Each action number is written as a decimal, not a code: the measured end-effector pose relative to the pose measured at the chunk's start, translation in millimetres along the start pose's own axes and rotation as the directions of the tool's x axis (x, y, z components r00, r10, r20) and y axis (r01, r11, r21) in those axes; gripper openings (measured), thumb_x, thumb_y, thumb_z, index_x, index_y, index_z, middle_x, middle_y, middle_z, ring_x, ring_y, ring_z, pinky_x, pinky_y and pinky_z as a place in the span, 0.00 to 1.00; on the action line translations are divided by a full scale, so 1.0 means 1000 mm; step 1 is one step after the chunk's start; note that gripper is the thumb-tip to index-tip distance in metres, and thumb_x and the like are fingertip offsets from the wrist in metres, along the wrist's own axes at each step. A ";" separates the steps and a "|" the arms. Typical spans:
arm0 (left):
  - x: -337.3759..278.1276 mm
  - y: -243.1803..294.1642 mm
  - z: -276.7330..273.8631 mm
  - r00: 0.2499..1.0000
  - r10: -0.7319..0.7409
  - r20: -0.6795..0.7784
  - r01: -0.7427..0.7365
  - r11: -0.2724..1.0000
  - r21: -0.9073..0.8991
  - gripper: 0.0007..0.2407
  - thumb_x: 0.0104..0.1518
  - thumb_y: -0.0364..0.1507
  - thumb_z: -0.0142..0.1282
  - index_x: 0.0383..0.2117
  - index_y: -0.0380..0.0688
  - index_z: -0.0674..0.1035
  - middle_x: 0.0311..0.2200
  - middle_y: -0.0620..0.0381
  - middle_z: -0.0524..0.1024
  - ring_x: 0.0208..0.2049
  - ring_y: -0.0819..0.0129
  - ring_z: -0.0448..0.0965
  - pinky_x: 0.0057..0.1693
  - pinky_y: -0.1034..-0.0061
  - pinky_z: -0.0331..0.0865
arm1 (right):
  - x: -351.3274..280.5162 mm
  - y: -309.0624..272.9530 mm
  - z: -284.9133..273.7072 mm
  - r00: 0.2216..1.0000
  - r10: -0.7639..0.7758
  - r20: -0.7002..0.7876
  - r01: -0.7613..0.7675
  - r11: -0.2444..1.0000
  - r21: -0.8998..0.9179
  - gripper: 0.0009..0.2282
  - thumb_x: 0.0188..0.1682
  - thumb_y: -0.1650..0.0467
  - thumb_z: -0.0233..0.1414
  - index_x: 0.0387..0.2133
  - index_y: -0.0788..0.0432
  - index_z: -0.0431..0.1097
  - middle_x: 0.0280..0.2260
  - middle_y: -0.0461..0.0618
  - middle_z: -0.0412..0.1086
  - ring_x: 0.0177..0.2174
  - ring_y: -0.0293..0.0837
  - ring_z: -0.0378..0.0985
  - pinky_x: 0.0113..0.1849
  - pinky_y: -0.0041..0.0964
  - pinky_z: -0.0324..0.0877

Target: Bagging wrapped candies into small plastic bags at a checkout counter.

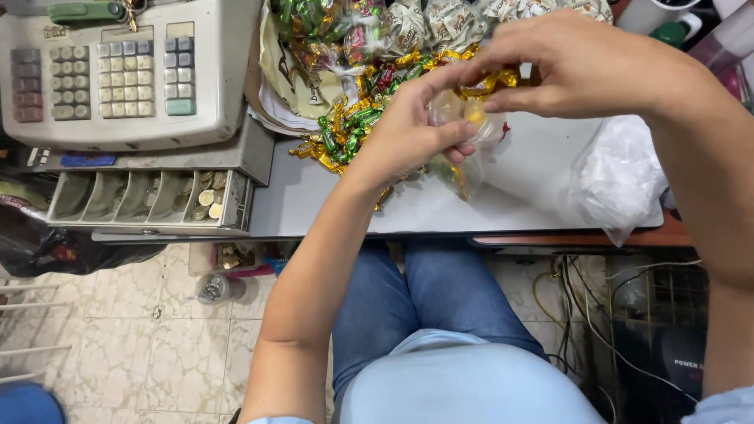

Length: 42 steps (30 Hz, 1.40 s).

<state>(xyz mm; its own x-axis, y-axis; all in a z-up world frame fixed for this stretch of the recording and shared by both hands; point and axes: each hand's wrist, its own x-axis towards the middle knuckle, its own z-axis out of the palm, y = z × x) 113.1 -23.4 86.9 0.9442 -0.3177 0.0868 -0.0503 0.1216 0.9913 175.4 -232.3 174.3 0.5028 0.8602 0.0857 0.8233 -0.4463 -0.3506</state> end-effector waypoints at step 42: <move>-0.004 0.007 -0.026 0.994 0.022 -0.110 -0.033 0.994 -0.105 0.26 0.53 0.17 0.64 0.60 0.29 0.68 0.60 0.40 0.68 0.25 0.62 0.85 0.31 0.79 0.84 | -0.004 0.143 0.158 0.936 0.324 -0.138 -0.352 0.885 -0.304 0.06 0.50 0.79 0.39 0.36 0.69 0.62 0.34 0.70 0.64 0.25 0.72 0.72 0.26 0.63 0.65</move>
<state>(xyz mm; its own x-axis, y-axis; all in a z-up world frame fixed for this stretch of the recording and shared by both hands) 117.3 3.3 90.4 0.9730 -0.2095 0.0968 -0.0473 0.2297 0.9721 249.6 -260.7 -23.9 0.7738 0.6262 0.0951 0.6322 -0.7727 -0.0566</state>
